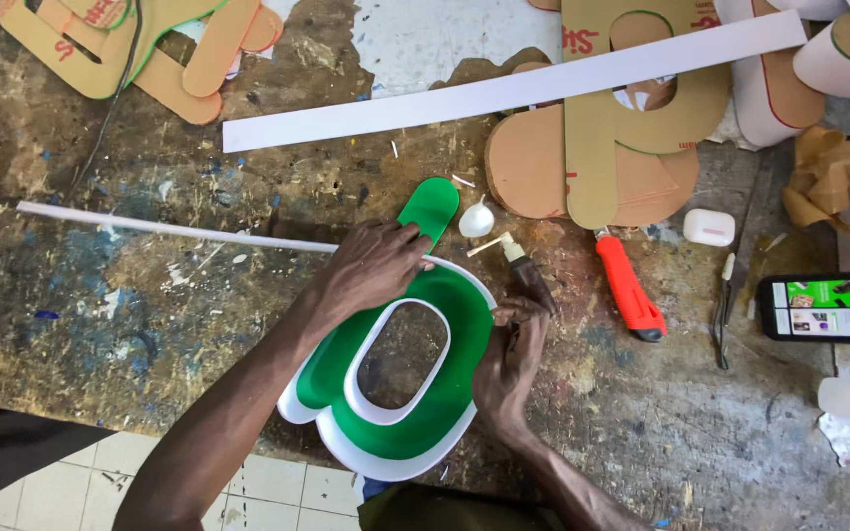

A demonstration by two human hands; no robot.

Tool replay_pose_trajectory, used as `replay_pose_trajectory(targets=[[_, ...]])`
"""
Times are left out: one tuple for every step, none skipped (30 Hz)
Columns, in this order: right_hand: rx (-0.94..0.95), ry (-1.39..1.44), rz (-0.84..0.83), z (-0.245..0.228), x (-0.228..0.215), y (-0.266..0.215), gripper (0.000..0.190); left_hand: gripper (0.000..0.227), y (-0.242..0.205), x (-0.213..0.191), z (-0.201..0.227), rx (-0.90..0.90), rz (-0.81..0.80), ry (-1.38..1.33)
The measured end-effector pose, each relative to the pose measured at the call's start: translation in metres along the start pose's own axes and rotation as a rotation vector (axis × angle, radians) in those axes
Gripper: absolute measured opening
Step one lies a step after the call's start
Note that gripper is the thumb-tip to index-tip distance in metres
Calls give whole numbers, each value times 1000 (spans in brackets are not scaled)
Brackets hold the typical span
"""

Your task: The person applies glue to the edges of a green letter-shaped object and presses a white strip along its perimeter. They then use a utility knife to trim excess material and a stapler to secure the strip in place.

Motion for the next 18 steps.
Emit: replay_pose_trajectory(targets=[[1, 0, -2, -6, 1, 5, 25, 23, 2, -3, 1, -1, -1, -1], [-31, 27, -11, -14, 2, 8, 24, 24, 2, -4, 5, 3, -21, -2], [-63, 55, -21, -21, 3, 12, 23, 25, 2, -5, 8, 7, -41, -4], [-54, 51, -23, -17, 2, 12, 23, 25, 4, -6, 9, 7, -47, -11], [-32, 66, -43, -11, 3, 14, 22, 23, 5, -5, 9, -8, -63, -14], [-7, 80, -66, -5, 4, 14, 21, 22, 6, -5, 9, -25, -81, -19], [5, 76, -70, -3, -1, 17, 21, 22, 8, -4, 9, -26, -90, -28], [41, 113, -124, 1, -1, 20, 19, 21, 9, -3, 8, -25, -114, -75], [78, 150, -178, 5, -1, 23, 18, 20, 11, -2, 7, -24, -137, -122], [84, 152, -180, 1, -7, 31, 18, 20, 13, -1, 6, -26, -143, -124], [186, 132, -260, 4, -7, 38, 21, 16, 16, 3, 6, -23, -183, -190], [293, 110, -339, 7, -8, 41, 27, 13, 17, 7, 8, -18, -228, -260], [304, 112, -341, 9, -11, 48, 27, 13, 18, 5, 7, -20, -238, -265], [336, 156, -420, 12, -10, 51, 32, 11, 21, 5, 6, -25, -258, -299], [368, 202, -498, 15, -8, 55, 37, 11, 23, 5, 6, -30, -279, -332], [382, 199, -493, 13, -10, 64, 37, 11, 27, 4, 6, -24, -289, -342], [407, 199, -550, 11, -8, 71, 38, 15, 29, 5, 6, -34, -337, -364], [428, 205, -614, 9, -4, 78, 39, 21, 29, 5, 4, -51, -384, -381]])
Point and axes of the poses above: each hand's wrist, its own y-axis towards the middle knuckle, its own x-axis out of the palm, z = x × y, the point moved 7 cm from there along y, towards the middle knuckle, and after that the axes turned 6 degrees about y, right-handed, at the moved point
